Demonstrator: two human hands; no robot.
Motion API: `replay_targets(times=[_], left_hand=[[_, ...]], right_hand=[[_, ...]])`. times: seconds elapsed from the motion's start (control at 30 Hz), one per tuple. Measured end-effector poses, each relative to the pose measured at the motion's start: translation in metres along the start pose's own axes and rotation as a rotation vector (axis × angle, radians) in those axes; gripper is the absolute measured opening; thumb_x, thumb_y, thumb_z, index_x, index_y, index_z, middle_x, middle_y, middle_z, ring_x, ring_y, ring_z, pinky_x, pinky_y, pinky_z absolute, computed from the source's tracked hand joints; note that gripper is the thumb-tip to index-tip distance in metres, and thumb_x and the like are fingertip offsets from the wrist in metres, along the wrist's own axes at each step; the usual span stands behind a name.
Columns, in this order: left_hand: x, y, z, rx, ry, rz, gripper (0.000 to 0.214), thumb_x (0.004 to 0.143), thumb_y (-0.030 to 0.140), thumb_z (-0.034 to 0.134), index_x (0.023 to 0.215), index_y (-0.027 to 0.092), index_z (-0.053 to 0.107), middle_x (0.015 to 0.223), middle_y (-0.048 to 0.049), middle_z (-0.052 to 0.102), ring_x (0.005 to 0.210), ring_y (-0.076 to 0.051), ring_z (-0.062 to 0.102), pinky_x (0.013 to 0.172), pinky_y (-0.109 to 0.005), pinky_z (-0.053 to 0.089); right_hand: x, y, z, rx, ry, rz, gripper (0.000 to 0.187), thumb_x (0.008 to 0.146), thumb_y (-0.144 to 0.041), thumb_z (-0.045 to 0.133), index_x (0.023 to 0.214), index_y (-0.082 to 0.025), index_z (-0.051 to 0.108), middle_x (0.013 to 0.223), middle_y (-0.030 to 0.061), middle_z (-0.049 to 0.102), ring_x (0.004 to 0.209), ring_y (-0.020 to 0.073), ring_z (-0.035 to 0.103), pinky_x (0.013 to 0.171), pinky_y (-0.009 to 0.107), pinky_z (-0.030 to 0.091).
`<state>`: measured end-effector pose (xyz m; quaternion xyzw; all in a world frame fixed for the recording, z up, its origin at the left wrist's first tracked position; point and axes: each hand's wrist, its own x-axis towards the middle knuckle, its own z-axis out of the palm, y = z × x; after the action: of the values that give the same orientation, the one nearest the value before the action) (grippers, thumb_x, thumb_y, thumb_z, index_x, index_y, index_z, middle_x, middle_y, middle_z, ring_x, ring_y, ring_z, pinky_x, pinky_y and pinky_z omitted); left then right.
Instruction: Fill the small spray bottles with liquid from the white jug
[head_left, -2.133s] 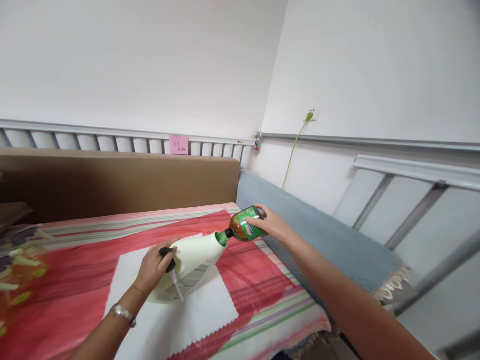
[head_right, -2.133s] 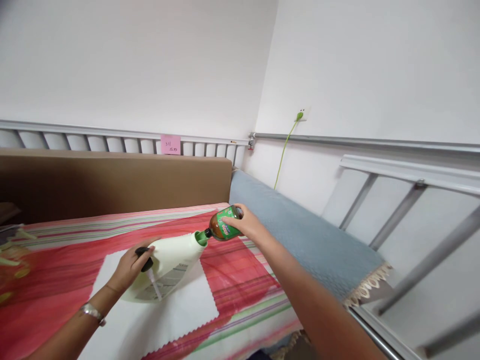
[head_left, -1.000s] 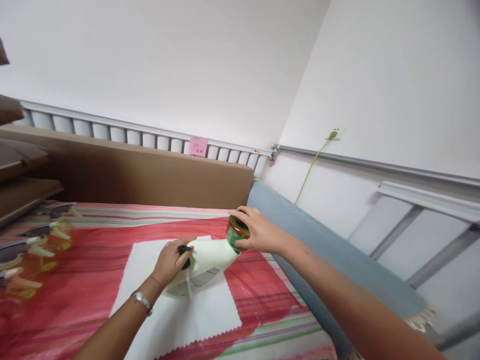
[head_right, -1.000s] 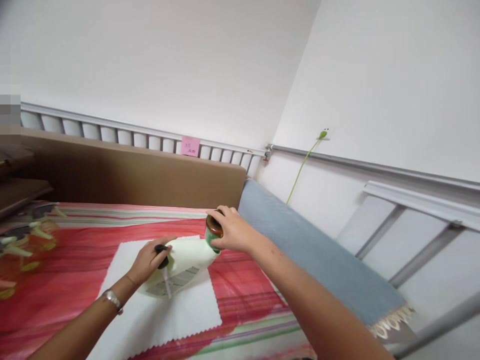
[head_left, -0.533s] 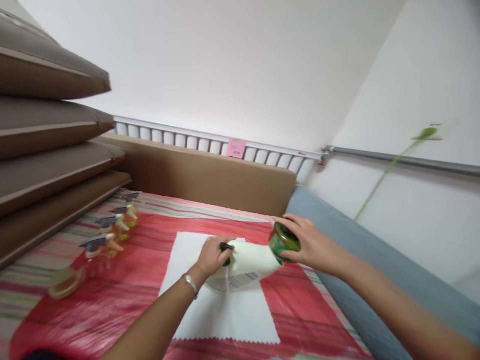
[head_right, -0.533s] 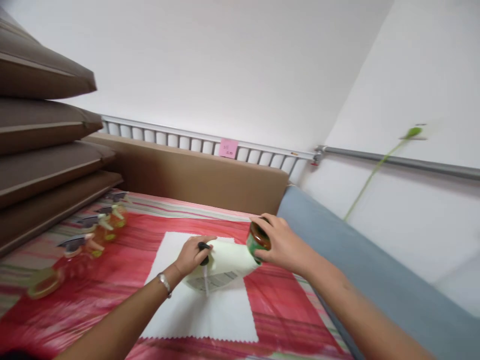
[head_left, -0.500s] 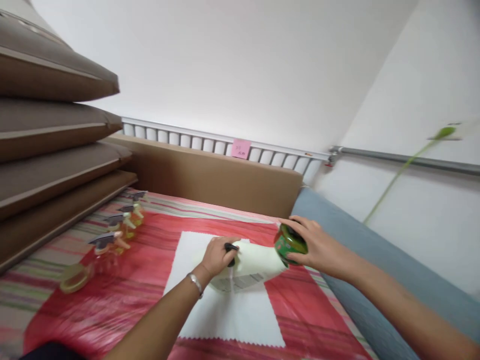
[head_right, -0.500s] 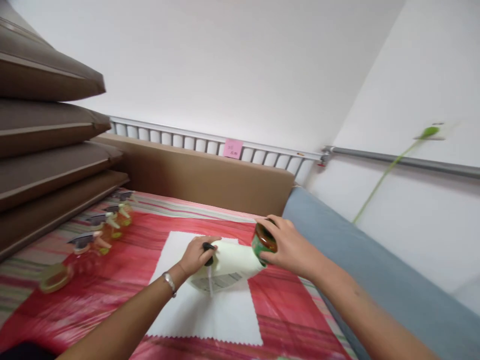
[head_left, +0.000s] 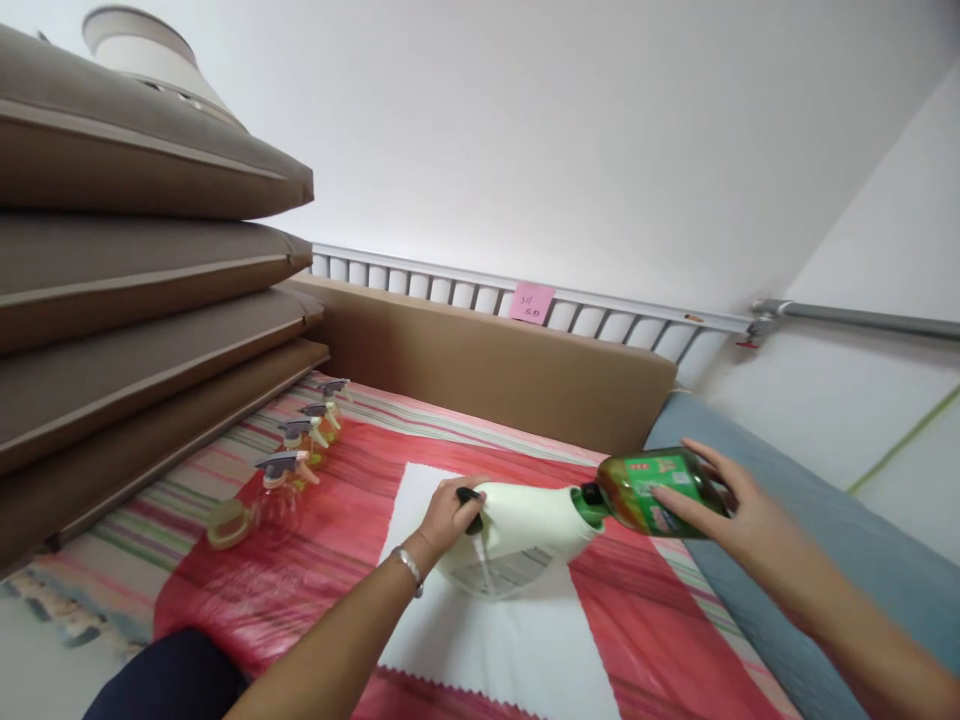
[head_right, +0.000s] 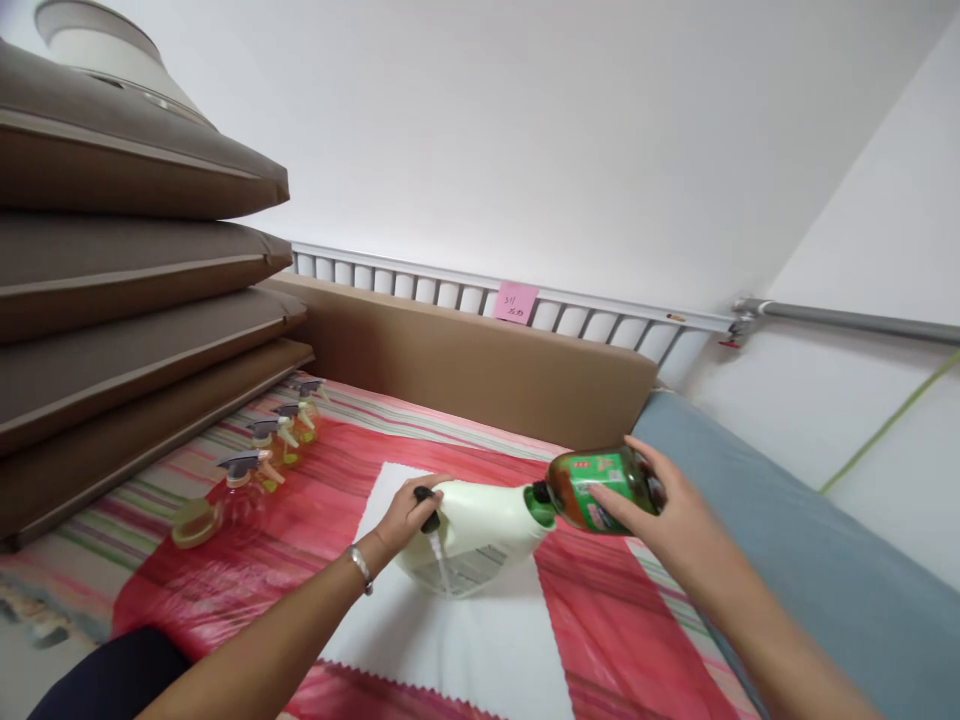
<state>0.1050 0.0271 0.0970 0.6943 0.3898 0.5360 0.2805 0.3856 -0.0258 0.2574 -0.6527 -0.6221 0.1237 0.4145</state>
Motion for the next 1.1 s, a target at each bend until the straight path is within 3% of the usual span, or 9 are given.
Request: replay_targets(times=[0.13, 0.23, 0.43, 0.57, 0.7, 0.87, 1.1], left_hand=[[-0.012, -0.023, -0.020, -0.154, 0.094, -0.078, 0.042, 0.082, 0.042, 0.044, 0.109, 0.016, 0.063, 0.112, -0.0097, 0.065, 0.105, -0.024, 0.057, 0.094, -0.034, 0.039], [-0.021, -0.037, -0.031, -0.263, 0.165, -0.161, 0.043, 0.082, 0.042, 0.045, 0.109, 0.014, 0.062, 0.112, -0.0105, 0.064, 0.107, -0.025, 0.056, 0.095, -0.037, 0.039], [-0.033, -0.052, -0.044, -0.446, 0.284, -0.321, 0.040, 0.079, 0.042, 0.049, 0.100, 0.013, 0.066, 0.100, -0.0112, 0.069, 0.100, -0.025, 0.060, 0.089, -0.038, 0.043], [-0.041, -0.043, -0.056, -0.551, 0.419, -0.372, 0.042, 0.081, 0.044, 0.042, 0.102, 0.015, 0.064, 0.105, -0.0118, 0.067, 0.102, -0.023, 0.059, 0.087, -0.038, 0.044], [-0.048, -0.006, -0.072, -0.702, 0.436, -0.368, 0.043, 0.082, 0.048, 0.039, 0.097, 0.018, 0.066, 0.104, -0.0106, 0.067, 0.102, -0.023, 0.059, 0.087, -0.040, 0.045], [-0.055, 0.045, -0.084, -0.884, 0.422, -0.303, 0.034, 0.081, 0.041, 0.046, 0.091, 0.017, 0.068, 0.098, -0.0087, 0.068, 0.102, -0.023, 0.057, 0.089, -0.038, 0.043], [-0.071, 0.071, -0.077, -0.798, 0.370, -0.240, 0.033, 0.082, 0.037, 0.045, 0.092, 0.016, 0.068, 0.097, -0.0101, 0.068, 0.102, -0.025, 0.057, 0.090, -0.040, 0.041]], right_hand=[[-0.014, 0.012, 0.030, 0.644, 0.034, 0.278, 0.063, 0.062, -0.051, 0.068, 0.119, -0.032, 0.047, 0.126, 0.0056, 0.052, 0.109, 0.0290, 0.053, 0.080, 0.038, 0.051], [-0.031, 0.027, 0.065, 1.040, -0.081, 0.426, 0.040, 0.069, -0.050, 0.062, 0.104, -0.031, 0.056, 0.116, 0.0013, 0.061, 0.103, 0.0268, 0.058, 0.078, 0.043, 0.053], [-0.103, 0.049, 0.124, 1.524, -0.288, 0.723, 0.043, 0.073, -0.062, 0.053, 0.097, -0.028, 0.063, 0.100, 0.0037, 0.070, 0.096, 0.0254, 0.063, 0.072, 0.037, 0.053], [-0.160, 0.059, 0.152, 1.582, -0.392, 0.932, 0.045, 0.071, -0.061, 0.057, 0.091, -0.022, 0.065, 0.091, 0.0072, 0.072, 0.083, 0.0250, 0.067, 0.061, 0.033, 0.052], [-0.191, 0.051, 0.167, 1.499, -0.451, 1.063, 0.050, 0.072, -0.056, 0.060, 0.094, -0.012, 0.063, 0.085, 0.0127, 0.072, 0.071, 0.0210, 0.067, 0.058, 0.028, 0.050], [-0.195, 0.026, 0.166, 1.424, -0.377, 1.002, 0.053, 0.076, -0.053, 0.058, 0.106, -0.010, 0.057, 0.088, 0.0129, 0.071, 0.069, 0.0190, 0.065, 0.058, 0.028, 0.048], [-0.199, 0.008, 0.160, 1.439, -0.419, 0.903, 0.056, 0.077, -0.053, 0.057, 0.115, -0.013, 0.052, 0.098, 0.0130, 0.069, 0.078, 0.0220, 0.065, 0.060, 0.030, 0.048]])
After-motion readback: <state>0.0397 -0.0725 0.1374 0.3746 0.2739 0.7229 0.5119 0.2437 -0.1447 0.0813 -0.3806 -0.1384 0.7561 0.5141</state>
